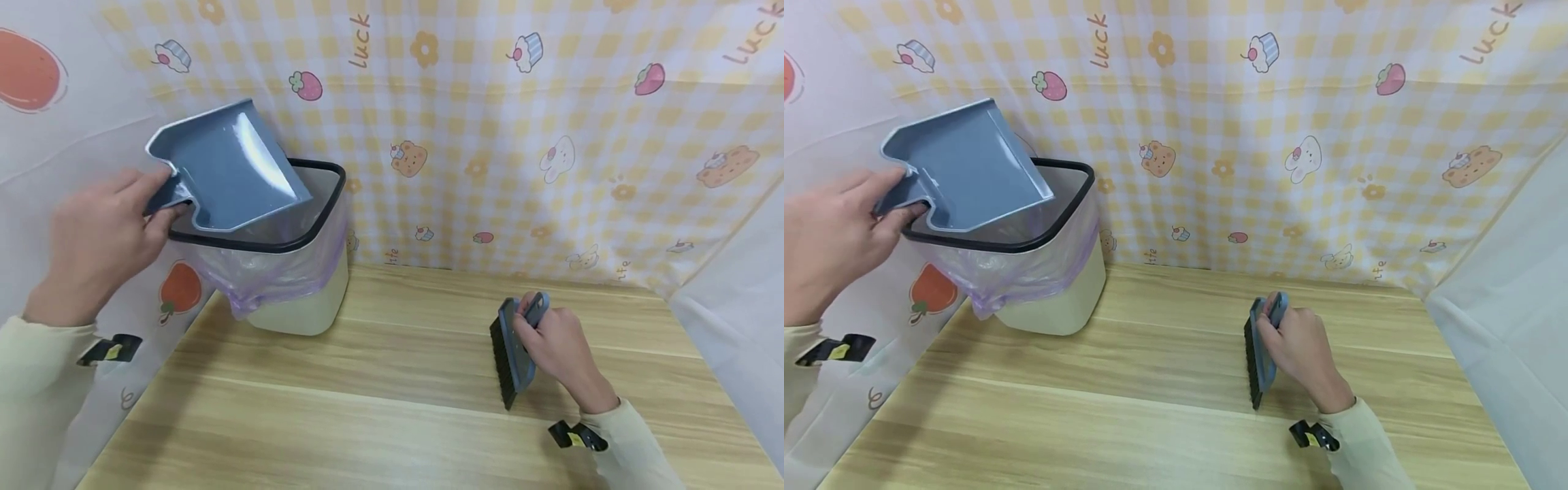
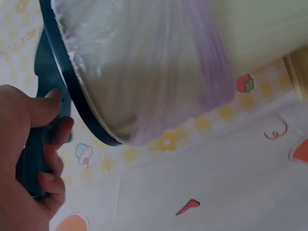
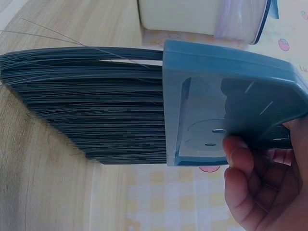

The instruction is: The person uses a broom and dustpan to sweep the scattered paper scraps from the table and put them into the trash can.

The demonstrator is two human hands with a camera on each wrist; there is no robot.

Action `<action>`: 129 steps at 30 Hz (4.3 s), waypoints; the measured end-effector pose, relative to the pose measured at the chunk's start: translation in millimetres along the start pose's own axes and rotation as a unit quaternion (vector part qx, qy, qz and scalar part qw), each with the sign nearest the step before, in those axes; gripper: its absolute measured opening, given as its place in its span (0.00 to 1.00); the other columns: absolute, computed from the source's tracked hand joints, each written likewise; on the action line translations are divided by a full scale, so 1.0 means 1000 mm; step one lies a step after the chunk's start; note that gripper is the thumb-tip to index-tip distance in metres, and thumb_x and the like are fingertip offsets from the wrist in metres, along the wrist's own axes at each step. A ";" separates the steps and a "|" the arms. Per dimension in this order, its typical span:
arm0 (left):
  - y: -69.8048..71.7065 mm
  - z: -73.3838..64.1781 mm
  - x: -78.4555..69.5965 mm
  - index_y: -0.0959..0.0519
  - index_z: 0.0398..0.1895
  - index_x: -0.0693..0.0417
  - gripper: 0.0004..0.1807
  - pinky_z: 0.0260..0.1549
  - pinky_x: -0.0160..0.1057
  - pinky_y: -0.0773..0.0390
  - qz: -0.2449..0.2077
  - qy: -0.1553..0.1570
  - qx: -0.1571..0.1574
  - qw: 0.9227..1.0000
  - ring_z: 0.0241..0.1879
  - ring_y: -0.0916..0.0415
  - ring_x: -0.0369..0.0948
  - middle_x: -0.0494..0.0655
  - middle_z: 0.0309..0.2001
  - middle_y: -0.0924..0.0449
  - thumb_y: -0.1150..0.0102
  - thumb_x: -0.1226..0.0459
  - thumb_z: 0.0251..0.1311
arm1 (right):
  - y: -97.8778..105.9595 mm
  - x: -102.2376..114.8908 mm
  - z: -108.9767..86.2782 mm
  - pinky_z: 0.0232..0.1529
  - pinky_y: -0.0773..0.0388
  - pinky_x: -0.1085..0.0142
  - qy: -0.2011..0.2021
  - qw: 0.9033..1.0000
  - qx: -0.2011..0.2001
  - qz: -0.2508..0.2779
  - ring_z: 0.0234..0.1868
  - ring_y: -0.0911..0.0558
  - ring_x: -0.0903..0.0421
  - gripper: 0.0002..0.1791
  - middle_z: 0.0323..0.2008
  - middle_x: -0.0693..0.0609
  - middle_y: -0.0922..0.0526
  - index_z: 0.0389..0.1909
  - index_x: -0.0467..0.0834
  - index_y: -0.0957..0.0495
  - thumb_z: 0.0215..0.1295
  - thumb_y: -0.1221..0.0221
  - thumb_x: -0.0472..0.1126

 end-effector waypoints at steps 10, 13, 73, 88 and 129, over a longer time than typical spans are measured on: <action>-0.006 0.005 -0.019 0.22 0.71 0.67 0.26 0.33 0.58 0.26 -0.070 0.039 0.122 0.989 0.38 0.22 0.61 0.69 0.51 0.16 0.33 0.64 0.75 | 0.001 -0.001 0.001 0.18 0.35 0.66 -0.001 1.000 0.000 -0.001 0.13 0.35 0.64 0.07 0.12 0.65 0.36 0.36 0.45 0.22 0.76 0.43 0.34; -0.008 0.007 -0.031 0.23 0.73 0.66 0.27 0.43 0.63 0.18 -0.097 0.041 0.148 0.983 0.47 0.18 0.64 0.69 0.57 0.16 0.35 0.62 0.77 | 0.001 -0.002 0.001 0.17 0.35 0.66 0.000 1.000 -0.003 -0.001 0.12 0.35 0.64 0.07 0.12 0.66 0.36 0.35 0.45 0.22 0.76 0.43 0.34; -0.186 -0.091 -0.254 0.20 0.70 0.61 0.23 0.41 0.42 0.14 -0.307 -0.220 0.252 0.891 0.38 0.19 0.38 0.45 0.46 0.15 0.33 0.61 0.77 | 0.002 -0.003 -0.003 0.21 0.33 0.65 -0.016 1.000 -0.007 0.002 0.14 0.33 0.63 0.08 0.13 0.64 0.33 0.35 0.46 0.20 0.78 0.43 0.36; -0.215 -0.095 -0.263 0.18 0.68 0.61 0.22 0.48 0.47 0.14 -0.313 -0.199 0.319 0.872 0.45 0.14 0.43 0.48 0.51 0.14 0.35 0.58 0.79 | 0.002 -0.002 -0.003 0.21 0.32 0.65 -0.015 1.000 0.002 -0.001 0.15 0.32 0.63 0.09 0.14 0.63 0.31 0.35 0.45 0.21 0.79 0.45 0.35; -0.226 -0.097 -0.260 0.18 0.69 0.61 0.26 0.56 0.49 0.15 -0.312 -0.159 0.366 0.862 0.55 0.15 0.47 0.52 0.58 0.14 0.29 0.56 0.74 | 0.008 0.045 -0.013 0.23 0.27 0.71 0.308 0.949 0.055 -0.047 0.25 0.28 0.70 0.12 0.30 0.64 0.20 0.43 0.50 0.17 0.87 0.47 0.46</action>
Point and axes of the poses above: each hand's wrist, its own z-axis towards the middle knuckle, its own y-axis out of the back of the hand, x = y × z, the point moved 6 cm from there along z, towards the middle knuckle
